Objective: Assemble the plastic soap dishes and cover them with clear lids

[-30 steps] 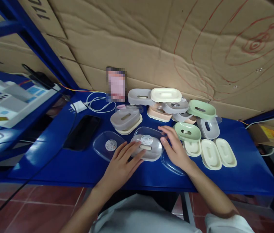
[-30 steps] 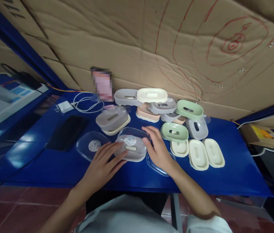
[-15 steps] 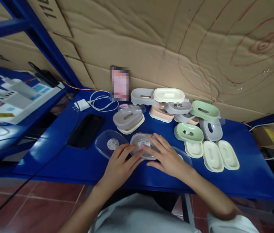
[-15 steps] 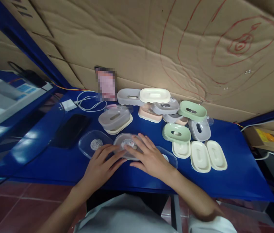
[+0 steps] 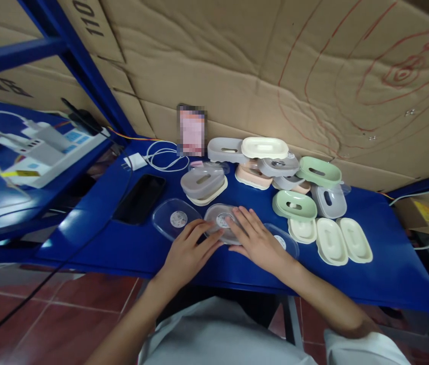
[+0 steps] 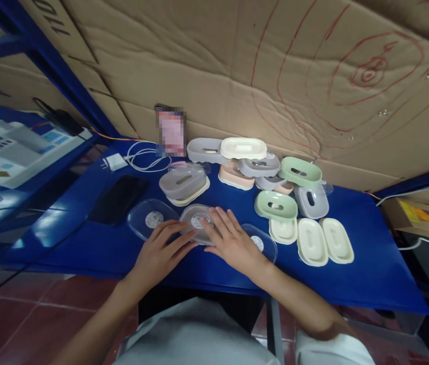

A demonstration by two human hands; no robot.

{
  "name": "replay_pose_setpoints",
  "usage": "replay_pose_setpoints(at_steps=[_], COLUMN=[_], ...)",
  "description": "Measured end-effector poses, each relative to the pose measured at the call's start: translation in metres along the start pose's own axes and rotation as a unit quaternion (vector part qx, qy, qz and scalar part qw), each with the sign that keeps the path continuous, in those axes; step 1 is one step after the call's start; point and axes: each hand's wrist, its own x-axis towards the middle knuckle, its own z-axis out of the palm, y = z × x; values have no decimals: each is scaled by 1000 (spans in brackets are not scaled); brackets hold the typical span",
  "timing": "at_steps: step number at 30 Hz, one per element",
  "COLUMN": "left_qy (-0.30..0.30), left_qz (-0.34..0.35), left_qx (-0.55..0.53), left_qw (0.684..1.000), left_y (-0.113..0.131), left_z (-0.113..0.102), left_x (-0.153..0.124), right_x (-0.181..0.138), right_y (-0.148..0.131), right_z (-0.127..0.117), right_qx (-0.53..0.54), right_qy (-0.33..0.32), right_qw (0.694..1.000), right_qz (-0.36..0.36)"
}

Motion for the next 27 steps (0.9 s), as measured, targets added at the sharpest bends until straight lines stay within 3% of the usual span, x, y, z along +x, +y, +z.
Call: replay_pose_setpoints(at_steps=[8, 11, 14, 16, 18, 21, 23, 24, 27], left_qy=[0, 0, -4, -19, -38, -72, -111, -136, -202], left_qz=[12, 11, -15, -36, -41, -15, 32, 66, 179], left_qx=[3, 5, 36, 56, 61, 42, 17, 5, -34], left_qw=[1000, 1000, 999, 998, 997, 996, 993, 989, 962], left_y=[2, 4, 2, -2, -5, -6, -1, 3, 16], left_z=[0, -4, -13, -20, -26, -29, -27, -23, -5], left_x=[2, 4, -1, -8, -17, -22, -17, -12, 13], right_x=[2, 2, -15, -47, -98, -197, -259, -284, -328], right_y=[12, 18, 23, 34, 54, 100, 131, 144, 169], right_z=[-2, -18, -49, -72, -88, -92, -84, -78, -60], right_qx=[117, 146, 140, 107, 38, -144, -216, -258, -264], right_qy=[26, 51, 98, 151, 218, 336, 361, 398, 351], right_qw=[992, 986, 982, 973, 941, 837, 787, 763, 814], right_qz=[48, 62, 77, 138, 255, 407, 451, 439, 380])
